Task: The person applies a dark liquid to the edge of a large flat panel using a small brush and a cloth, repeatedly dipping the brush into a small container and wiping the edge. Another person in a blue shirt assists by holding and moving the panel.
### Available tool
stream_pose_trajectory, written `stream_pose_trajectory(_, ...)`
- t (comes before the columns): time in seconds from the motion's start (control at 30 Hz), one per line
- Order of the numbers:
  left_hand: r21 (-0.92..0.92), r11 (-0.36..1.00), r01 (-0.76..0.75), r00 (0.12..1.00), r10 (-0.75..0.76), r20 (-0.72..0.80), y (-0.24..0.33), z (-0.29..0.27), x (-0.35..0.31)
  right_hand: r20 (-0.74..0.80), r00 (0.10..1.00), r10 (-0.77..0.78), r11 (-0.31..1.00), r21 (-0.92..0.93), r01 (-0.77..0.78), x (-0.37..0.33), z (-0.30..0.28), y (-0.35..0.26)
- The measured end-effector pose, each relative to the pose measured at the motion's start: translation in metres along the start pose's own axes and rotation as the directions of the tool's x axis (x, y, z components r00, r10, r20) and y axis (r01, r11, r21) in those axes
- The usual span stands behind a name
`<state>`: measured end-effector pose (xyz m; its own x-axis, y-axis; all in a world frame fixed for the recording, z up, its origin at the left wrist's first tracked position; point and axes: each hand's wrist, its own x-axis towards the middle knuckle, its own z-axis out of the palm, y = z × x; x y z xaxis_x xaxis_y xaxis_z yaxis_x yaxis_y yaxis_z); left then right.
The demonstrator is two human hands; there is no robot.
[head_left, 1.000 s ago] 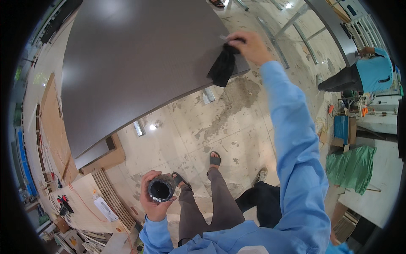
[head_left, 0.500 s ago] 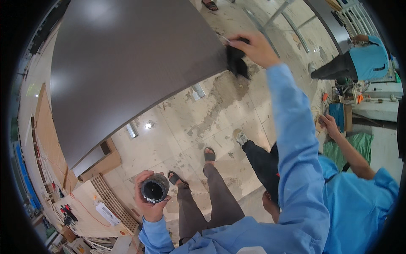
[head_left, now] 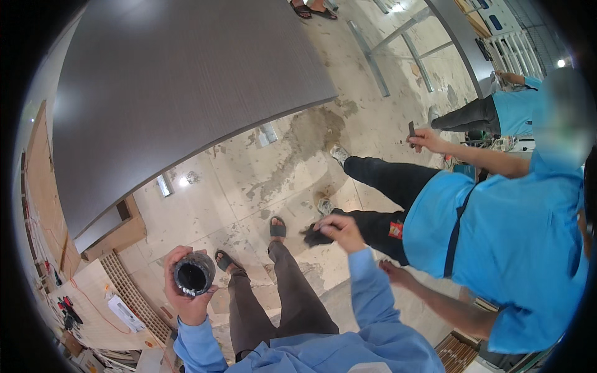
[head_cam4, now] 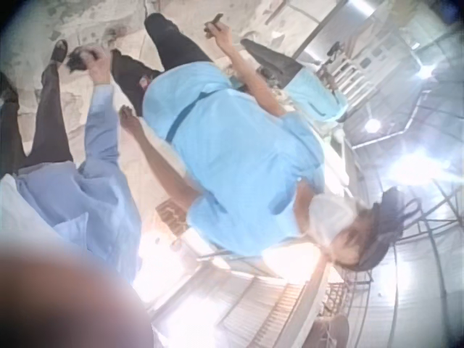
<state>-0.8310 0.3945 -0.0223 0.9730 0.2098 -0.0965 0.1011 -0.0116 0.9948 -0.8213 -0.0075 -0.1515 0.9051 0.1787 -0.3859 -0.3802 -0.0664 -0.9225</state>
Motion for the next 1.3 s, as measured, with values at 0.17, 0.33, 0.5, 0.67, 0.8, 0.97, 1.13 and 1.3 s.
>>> stream_pose_trajectory(0.17,0.014,0.999,-0.031,0.999,0.031,0.04,-0.008,-0.021,-0.03,0.054,0.984,0.168,0.957,0.23,-0.176,-0.035,0.098,0.056)
stream_pose_trajectory(0.33,-0.024,0.998,-0.064,0.995,0.066,0.068,-0.011,-0.049,-0.04,-0.017,1.0,0.019,0.996,0.088,-0.017,-0.027,0.133,0.033)
stream_pose_trajectory(0.5,-0.104,0.992,-0.067,0.99,0.079,0.12,-0.003,-0.079,-0.061,-0.137,0.989,-0.063,0.963,0.253,0.097,-0.055,0.131,-0.017)
stream_pose_trajectory(0.67,-0.089,0.993,-0.079,0.986,0.091,0.142,0.005,-0.118,-0.08,-0.269,0.948,-0.171,0.899,0.351,0.262,-0.091,0.171,-0.058)
stream_pose_trajectory(0.8,0.045,0.988,-0.151,0.982,0.145,0.123,0.004,-0.143,-0.079,-0.289,0.916,-0.277,0.93,0.157,0.331,-0.088,0.206,-0.094)
stream_pose_trajectory(0.97,-0.001,0.998,-0.06,0.997,0.06,0.053,0.015,-0.159,-0.087,-0.338,0.805,-0.487,0.867,-0.076,0.492,-0.078,0.223,-0.148)
stream_pose_trajectory(1.13,0.036,0.997,-0.067,0.998,0.066,0.025,0.039,-0.164,-0.095,-0.567,0.733,-0.376,0.875,0.042,0.482,-0.067,0.218,-0.176)
stream_pose_trajectory(1.3,-0.049,0.989,-0.138,0.989,0.14,0.04,0.066,-0.161,-0.099,-0.547,0.743,-0.386,0.846,0.111,0.522,-0.058,0.197,-0.183)
